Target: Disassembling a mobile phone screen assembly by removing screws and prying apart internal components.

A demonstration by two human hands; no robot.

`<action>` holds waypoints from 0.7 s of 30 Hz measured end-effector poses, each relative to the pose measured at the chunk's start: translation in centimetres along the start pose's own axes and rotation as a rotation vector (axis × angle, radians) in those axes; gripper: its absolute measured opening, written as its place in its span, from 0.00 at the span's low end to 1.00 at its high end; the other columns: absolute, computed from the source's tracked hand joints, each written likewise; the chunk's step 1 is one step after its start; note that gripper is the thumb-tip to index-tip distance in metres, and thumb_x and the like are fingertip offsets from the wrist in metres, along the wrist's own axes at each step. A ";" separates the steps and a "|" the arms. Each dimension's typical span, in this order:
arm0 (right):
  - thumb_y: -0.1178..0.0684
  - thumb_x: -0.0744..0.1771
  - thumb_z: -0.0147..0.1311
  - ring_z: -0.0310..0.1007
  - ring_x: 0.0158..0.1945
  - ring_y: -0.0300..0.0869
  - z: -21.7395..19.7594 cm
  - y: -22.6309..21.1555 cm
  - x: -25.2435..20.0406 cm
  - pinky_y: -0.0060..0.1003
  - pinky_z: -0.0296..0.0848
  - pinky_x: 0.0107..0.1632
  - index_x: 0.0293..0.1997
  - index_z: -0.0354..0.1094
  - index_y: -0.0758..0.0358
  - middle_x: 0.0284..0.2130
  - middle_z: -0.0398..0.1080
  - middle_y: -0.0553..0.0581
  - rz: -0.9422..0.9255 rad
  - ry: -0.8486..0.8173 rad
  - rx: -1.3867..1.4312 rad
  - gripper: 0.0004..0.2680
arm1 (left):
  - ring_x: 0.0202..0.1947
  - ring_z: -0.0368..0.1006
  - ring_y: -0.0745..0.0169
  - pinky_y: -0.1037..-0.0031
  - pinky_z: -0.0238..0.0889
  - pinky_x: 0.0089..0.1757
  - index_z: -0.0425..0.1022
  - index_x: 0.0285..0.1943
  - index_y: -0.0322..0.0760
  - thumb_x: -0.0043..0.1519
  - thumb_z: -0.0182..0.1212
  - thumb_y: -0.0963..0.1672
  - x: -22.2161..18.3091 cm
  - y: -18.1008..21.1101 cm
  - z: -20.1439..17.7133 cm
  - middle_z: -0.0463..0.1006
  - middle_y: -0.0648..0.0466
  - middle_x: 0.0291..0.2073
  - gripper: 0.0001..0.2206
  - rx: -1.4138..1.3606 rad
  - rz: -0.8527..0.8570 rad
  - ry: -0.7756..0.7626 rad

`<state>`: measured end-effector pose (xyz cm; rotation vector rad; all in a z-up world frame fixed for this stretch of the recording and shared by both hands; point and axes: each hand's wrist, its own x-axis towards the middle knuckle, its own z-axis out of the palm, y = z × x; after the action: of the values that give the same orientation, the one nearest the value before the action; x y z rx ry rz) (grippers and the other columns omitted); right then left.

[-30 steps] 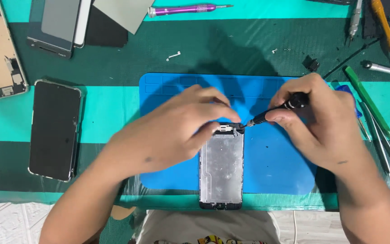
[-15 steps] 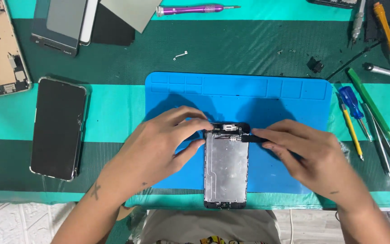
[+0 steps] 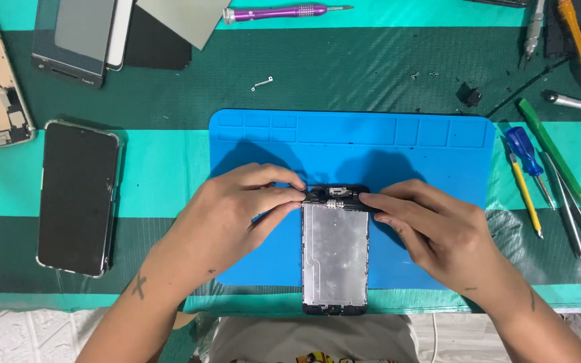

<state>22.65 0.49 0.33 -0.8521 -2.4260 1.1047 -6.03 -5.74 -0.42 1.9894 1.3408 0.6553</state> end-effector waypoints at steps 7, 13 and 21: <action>0.61 0.70 0.50 0.79 0.36 0.43 0.0 0.2 0.0 0.34 0.79 0.39 0.61 0.69 0.63 0.45 0.73 0.65 0.010 -0.009 0.027 0.12 | 0.46 0.79 0.54 0.64 0.76 0.43 0.83 0.47 0.35 0.64 0.64 0.40 0.2 -0.2 0.1 0.81 0.52 0.49 0.05 0.023 0.012 0.017; 0.60 0.70 0.49 0.79 0.36 0.44 0.1 0.4 0.0 0.34 0.78 0.39 0.60 0.70 0.63 0.46 0.73 0.65 0.018 -0.009 0.037 0.12 | 0.46 0.79 0.56 0.65 0.75 0.42 0.84 0.47 0.37 0.65 0.64 0.41 0.3 -0.2 0.1 0.81 0.53 0.49 0.06 0.024 0.008 0.008; 0.59 0.70 0.48 0.79 0.36 0.40 0.0 0.4 0.1 0.31 0.76 0.38 0.58 0.72 0.64 0.46 0.75 0.61 0.063 -0.021 0.045 0.11 | 0.46 0.79 0.57 0.65 0.75 0.42 0.84 0.46 0.38 0.65 0.64 0.41 0.3 -0.2 0.2 0.81 0.53 0.48 0.05 0.031 0.002 0.009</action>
<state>22.73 0.77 0.04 -0.9121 -2.3973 1.1919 -5.91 -5.45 -0.63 2.0150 1.3615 0.6488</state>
